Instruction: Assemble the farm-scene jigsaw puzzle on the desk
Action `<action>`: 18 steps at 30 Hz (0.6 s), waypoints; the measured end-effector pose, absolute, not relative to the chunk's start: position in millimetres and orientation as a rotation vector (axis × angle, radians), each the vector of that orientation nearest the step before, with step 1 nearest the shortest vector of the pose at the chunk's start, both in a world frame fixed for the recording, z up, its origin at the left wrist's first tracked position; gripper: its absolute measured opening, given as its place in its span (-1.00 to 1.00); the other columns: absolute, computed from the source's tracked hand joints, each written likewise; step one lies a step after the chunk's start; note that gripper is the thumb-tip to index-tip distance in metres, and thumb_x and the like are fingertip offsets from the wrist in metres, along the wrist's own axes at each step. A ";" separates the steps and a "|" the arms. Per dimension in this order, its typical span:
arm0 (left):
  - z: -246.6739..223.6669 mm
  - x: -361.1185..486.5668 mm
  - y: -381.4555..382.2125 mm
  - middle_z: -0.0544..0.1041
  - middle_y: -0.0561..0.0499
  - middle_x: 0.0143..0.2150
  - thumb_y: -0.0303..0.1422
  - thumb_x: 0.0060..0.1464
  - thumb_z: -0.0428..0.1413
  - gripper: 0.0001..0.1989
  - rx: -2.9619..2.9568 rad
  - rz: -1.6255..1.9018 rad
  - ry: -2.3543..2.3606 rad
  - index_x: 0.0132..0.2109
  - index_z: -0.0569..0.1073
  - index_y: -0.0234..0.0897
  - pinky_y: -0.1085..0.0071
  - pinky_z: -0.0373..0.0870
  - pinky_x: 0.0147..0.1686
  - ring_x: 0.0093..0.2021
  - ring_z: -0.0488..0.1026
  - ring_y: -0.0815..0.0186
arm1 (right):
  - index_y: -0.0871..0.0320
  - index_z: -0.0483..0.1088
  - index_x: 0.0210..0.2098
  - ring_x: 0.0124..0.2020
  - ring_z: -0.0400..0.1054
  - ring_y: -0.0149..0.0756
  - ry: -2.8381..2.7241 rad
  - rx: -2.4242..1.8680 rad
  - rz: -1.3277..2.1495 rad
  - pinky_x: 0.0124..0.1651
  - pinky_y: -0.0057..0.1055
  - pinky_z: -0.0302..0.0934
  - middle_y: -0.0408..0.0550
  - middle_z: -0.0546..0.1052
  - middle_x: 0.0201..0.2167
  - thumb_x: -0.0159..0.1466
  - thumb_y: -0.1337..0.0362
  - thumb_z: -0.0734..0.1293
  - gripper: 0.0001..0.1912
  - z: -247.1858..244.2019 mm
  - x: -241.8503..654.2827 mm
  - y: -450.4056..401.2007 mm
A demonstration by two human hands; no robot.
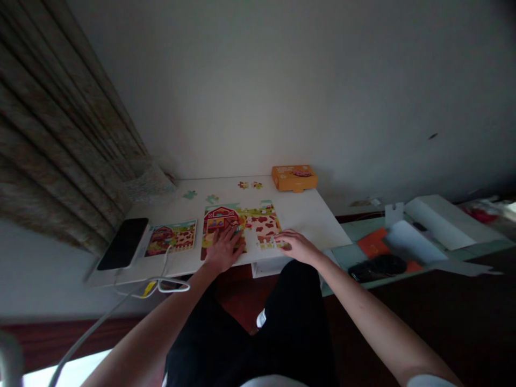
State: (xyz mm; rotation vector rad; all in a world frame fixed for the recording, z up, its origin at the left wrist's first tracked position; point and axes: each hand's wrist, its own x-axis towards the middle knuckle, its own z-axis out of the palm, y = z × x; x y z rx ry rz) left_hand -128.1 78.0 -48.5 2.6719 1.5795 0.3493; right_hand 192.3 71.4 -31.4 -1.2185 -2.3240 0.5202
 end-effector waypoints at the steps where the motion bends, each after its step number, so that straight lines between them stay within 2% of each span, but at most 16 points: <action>1: -47.4 -128.5 78.6 0.31 -0.19 0.45 -0.19 0.39 -0.02 -0.52 2.674 0.362 1.576 0.36 0.39 -0.17 -0.22 0.07 0.42 0.45 0.23 -0.02 | 0.00 0.58 -0.03 0.10 0.49 -0.14 -2.321 -1.212 0.532 0.20 -0.12 0.39 -0.03 0.65 -0.02 0.22 0.47 0.45 -0.64 -33.0 191.7 73.3; 4: -41.3 -126.6 76.0 0.39 -0.22 0.39 -0.25 0.38 0.00 -0.58 2.677 0.477 1.552 0.29 0.46 -0.19 -0.23 0.06 0.42 0.39 0.31 -0.03 | 0.00 0.58 -0.03 0.13 0.49 -0.16 -2.315 -1.190 0.563 0.25 -0.11 0.36 -0.04 0.64 0.02 0.23 0.50 0.42 -0.62 -38.0 188.6 74.4; 6: -36.9 -117.6 65.2 0.48 -0.23 0.30 -0.29 0.37 0.00 -0.64 2.624 0.617 1.489 0.20 0.51 -0.21 -0.19 0.15 0.38 0.31 0.40 -0.02 | 0.00 0.58 -0.03 0.15 0.48 -0.17 -2.293 -1.167 0.571 0.27 -0.12 0.33 -0.03 0.63 0.06 0.24 0.49 0.40 -0.63 -41.9 187.0 73.2; 9: -34.0 -81.6 26.9 0.58 -0.21 0.13 -0.37 0.35 -0.03 -0.69 2.323 0.816 1.307 0.08 0.56 -0.22 -0.07 0.35 0.26 0.18 0.49 0.03 | 0.02 0.58 -0.07 0.16 0.47 -0.13 -2.135 -1.200 0.545 0.28 -0.11 0.31 0.01 0.61 0.08 0.27 0.34 0.43 -0.75 -48.1 187.7 80.9; 12: -33.1 -19.9 -31.9 0.63 -0.14 -0.02 -0.40 0.24 0.02 -0.73 1.688 0.690 1.028 -0.01 0.56 -0.19 0.07 0.45 0.17 0.04 0.56 0.13 | 0.06 0.57 -0.16 0.04 0.51 -0.12 -1.868 -1.376 0.574 0.19 -0.13 0.35 0.05 0.64 -0.04 0.30 0.18 0.39 -0.83 -51.7 191.9 109.3; 13: -31.4 2.8 -51.9 0.63 -0.15 -0.03 -0.41 0.14 0.08 -0.70 1.405 0.594 0.959 0.01 0.55 -0.20 0.07 0.50 0.12 0.00 0.58 0.12 | 0.07 0.56 -0.17 -0.03 0.53 -0.13 -1.782 -1.465 0.624 0.13 -0.17 0.37 0.05 0.65 -0.10 0.31 0.14 0.37 -0.81 -51.7 194.0 122.0; 15: -24.2 44.6 -86.4 0.61 -0.17 0.03 -0.46 -0.15 0.19 -0.47 0.888 0.385 0.698 0.06 0.53 -0.17 0.03 0.52 0.06 0.01 0.60 0.07 | 0.11 0.53 -0.23 -0.13 0.53 -0.16 -1.671 -1.643 0.769 -0.01 -0.26 0.39 0.03 0.66 -0.20 0.30 0.08 0.33 -0.75 -50.2 198.7 147.0; 16: -19.2 61.9 -99.6 0.61 -0.17 0.02 -0.51 -0.32 0.21 -0.38 0.702 0.284 0.548 0.02 0.55 -0.14 0.02 0.48 0.11 0.00 0.61 0.06 | 0.12 0.52 -0.29 -0.19 0.52 -0.18 -1.645 -1.711 0.830 -0.08 -0.30 0.38 0.01 0.65 -0.27 0.30 0.06 0.32 -0.73 -48.9 201.3 157.8; 18: -9.4 87.5 -117.2 0.62 -0.15 -0.05 -0.54 -0.49 0.21 -0.33 0.510 0.248 0.352 -0.07 0.59 -0.11 0.00 0.42 0.16 -0.09 0.63 0.08 | 0.14 0.45 -0.42 -0.33 0.48 -0.22 -1.634 -1.778 0.902 -0.23 -0.36 0.33 -0.04 0.60 -0.43 0.27 0.01 0.30 -0.67 -46.5 206.3 173.5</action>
